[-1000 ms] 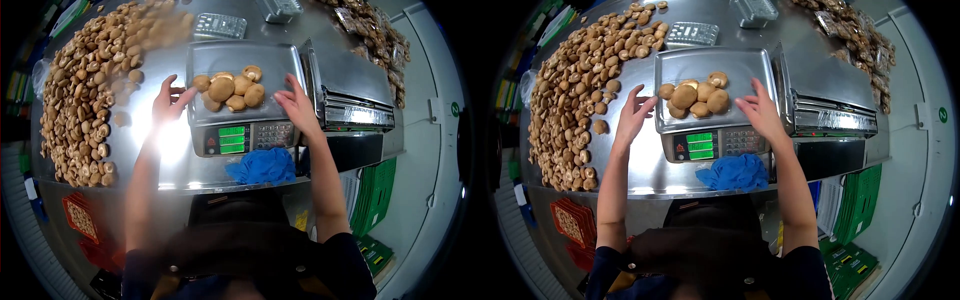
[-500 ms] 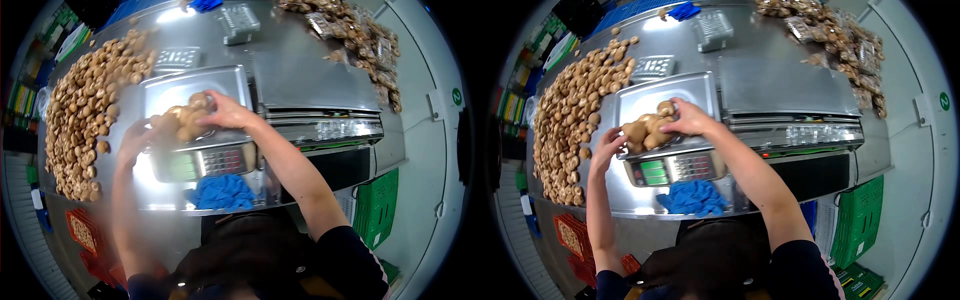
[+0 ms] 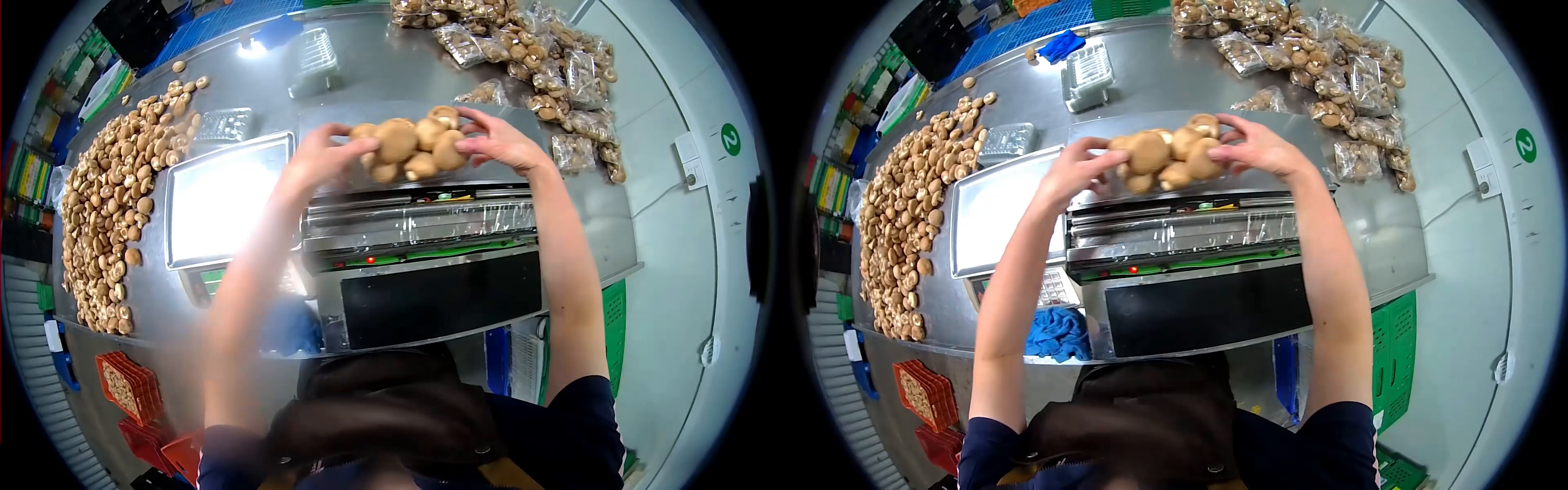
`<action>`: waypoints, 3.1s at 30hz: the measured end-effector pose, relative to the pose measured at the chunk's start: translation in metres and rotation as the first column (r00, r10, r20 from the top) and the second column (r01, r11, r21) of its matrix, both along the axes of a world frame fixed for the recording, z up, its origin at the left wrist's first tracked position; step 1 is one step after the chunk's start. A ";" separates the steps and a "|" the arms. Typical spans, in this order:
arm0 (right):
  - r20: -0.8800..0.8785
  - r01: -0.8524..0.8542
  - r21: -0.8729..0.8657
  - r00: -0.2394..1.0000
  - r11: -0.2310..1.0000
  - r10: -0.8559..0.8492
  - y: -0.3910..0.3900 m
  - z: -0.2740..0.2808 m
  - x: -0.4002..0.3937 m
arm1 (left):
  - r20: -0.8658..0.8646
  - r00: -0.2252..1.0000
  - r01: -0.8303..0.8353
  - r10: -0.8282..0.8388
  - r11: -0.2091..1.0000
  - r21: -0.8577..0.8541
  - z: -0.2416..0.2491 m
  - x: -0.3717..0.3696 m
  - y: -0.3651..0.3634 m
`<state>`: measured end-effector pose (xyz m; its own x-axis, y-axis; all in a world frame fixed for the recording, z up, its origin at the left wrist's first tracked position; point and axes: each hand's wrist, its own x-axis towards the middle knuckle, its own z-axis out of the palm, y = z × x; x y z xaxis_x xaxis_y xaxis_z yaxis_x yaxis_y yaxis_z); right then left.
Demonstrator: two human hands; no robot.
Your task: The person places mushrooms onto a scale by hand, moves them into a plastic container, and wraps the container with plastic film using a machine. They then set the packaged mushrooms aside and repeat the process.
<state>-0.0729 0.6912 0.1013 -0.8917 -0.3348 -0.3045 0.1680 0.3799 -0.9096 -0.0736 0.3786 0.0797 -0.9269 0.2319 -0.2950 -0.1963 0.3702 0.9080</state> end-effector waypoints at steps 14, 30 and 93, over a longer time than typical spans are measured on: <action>-0.477 0.027 0.686 0.771 0.727 0.422 0.125 -0.019 0.091 | -0.508 0.599 0.054 -0.619 0.664 -0.745 -0.003 0.070 -0.032; -0.601 0.175 -0.142 0.767 0.974 -0.225 0.120 0.059 0.126 | -0.563 0.824 0.054 0.060 0.982 0.183 0.070 0.102 -0.064; -0.127 -0.430 -0.413 0.900 0.803 0.417 -0.150 -0.040 0.285 | -0.708 0.682 0.369 -0.184 0.922 0.115 -0.007 0.252 0.013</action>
